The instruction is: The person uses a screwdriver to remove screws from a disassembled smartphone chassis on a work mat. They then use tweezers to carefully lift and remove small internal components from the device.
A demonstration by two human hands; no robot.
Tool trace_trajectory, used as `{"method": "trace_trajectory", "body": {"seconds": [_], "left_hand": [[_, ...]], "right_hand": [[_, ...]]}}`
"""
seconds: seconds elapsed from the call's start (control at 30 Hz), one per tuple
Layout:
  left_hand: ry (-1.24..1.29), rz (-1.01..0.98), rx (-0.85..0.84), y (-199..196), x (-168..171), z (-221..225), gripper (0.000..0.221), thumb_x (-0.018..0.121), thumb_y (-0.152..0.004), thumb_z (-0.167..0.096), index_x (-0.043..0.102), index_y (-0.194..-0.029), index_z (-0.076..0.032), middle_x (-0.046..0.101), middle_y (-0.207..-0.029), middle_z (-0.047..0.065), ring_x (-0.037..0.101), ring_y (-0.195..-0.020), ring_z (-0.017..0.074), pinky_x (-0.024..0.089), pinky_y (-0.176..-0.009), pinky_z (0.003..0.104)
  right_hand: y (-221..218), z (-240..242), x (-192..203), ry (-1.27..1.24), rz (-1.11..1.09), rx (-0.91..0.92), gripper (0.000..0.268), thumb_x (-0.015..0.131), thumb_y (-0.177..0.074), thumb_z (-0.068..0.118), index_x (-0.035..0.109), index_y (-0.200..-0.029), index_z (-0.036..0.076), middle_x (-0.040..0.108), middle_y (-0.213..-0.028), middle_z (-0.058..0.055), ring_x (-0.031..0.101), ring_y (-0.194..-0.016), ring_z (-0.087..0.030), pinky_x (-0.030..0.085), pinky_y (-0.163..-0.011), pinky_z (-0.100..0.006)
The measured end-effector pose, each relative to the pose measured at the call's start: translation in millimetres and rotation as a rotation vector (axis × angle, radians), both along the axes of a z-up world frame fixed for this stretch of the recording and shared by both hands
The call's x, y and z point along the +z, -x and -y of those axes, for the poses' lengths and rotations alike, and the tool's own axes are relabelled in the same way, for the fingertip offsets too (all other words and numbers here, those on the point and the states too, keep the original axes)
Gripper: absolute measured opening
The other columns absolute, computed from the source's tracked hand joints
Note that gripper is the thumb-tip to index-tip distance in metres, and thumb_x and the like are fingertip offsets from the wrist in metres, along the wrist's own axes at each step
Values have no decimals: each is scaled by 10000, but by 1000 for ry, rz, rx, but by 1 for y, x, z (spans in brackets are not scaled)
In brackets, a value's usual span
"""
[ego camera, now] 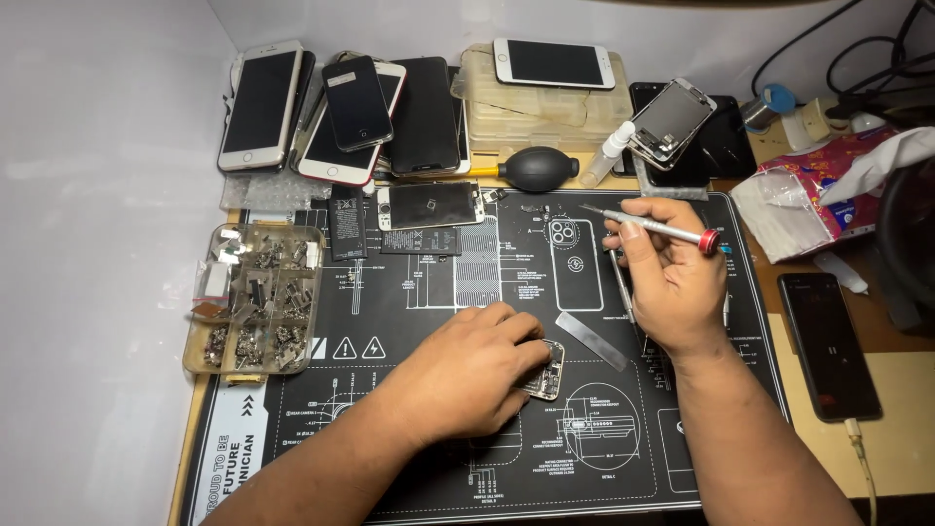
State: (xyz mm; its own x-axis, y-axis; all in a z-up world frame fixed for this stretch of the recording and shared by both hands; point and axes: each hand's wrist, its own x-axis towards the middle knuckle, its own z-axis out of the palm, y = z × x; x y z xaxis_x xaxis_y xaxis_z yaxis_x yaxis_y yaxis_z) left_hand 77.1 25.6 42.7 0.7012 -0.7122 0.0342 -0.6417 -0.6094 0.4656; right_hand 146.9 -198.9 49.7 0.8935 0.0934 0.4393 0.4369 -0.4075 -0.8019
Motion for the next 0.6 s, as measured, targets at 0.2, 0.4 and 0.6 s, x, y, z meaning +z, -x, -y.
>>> {"method": "trace_trajectory", "body": {"seconds": [0.2,0.4,0.6], "left_hand": [[4,100,20,2,-8,2,339,699,-827,-281,689,-1129,-128,631,-1145,68,565,-1012,310,482,-811,464],[-55,119,71,1,2,-1,377,753,-790,-250,708,-1119,-70,680,-1137,134,624,-1083,328,459,-962,472],[-27,283,152,-5,-25,-2,348,719,-756,-318,706,-1067,-165,662,-1047,57,603,-1022,314,457,-868,461]], "right_hand": [[-1,-2,-2,5,-28,23,199,554,-1060,117,580,-1208,-13,728,-1045,-173,736,-894,-192,603,-794,-276],[-2,-4,-6,-10,29,34,168,591,-1051,12,628,-1167,-104,726,-977,-282,732,-832,-261,588,-684,-328],[5,-6,-15,35,10,69,148,548,-1125,43,572,-1229,-59,697,-1088,-214,720,-906,-237,568,-845,-300]]}}
